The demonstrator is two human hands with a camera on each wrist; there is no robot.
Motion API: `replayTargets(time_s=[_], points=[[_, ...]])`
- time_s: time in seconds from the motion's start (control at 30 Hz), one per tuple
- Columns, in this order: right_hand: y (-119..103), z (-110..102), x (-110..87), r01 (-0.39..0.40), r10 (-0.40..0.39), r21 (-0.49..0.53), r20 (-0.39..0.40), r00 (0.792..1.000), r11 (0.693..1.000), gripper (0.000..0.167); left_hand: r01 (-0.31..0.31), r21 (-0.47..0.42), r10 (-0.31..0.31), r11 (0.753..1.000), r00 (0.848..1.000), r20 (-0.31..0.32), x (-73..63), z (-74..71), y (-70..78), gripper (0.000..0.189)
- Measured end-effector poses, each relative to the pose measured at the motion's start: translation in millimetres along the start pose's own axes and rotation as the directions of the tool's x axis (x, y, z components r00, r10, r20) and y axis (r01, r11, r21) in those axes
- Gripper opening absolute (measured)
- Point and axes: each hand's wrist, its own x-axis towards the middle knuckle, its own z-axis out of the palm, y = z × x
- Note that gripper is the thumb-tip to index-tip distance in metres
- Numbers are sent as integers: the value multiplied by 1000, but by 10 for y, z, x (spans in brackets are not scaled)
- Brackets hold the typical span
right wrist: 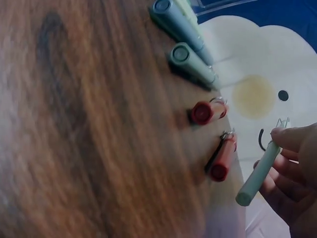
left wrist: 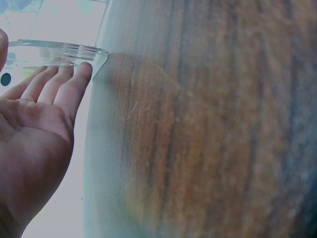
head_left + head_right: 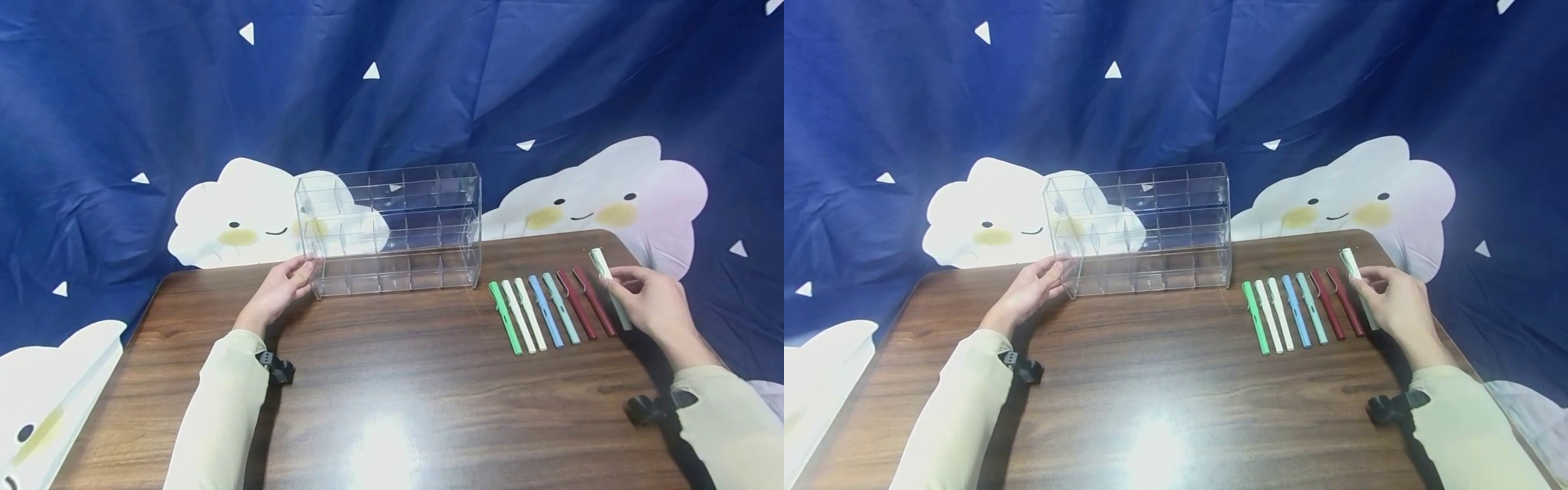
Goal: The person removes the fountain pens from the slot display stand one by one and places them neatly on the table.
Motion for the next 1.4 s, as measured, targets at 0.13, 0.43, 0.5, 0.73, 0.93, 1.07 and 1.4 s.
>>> replayTargets(time_s=[0.13, 0.43, 0.5, 0.73, 0.93, 1.07, 1.4], points=[[64, 46, 19, -15, 15, -16, 19, 1000, 1000, 33, 6, -5, -6, 1000, 1000, -3, -3, 3, 5, 71], [202, 119, 39, -50, 54, -55, 70, 996, 997, 33, 3, 19, -3, 1000, 1000, 0, -2, -3, -19, 69], [212, 129, 46, -48, 53, -62, 79, 995, 997, 33, -2, 13, 2, 1000, 1000, 1, -5, -8, -22, 69], [182, 144, 94, -74, 85, -92, 123, 989, 993, 36, -24, 28, 24, 999, 1000, 0, -14, -13, -5, 71], [173, 165, 111, -89, 104, -99, 156, 982, 991, 36, -23, 49, 24, 999, 1000, -16, -15, 15, 20, 67], [172, 178, 103, -88, 104, -104, 166, 980, 991, 38, -19, 123, 25, 992, 999, -48, -37, 22, 54, 68], [105, 93, 46, -75, 80, -68, 67, 995, 995, 42, -59, 202, 118, 978, 950, -291, -200, -47, 163, 57]])
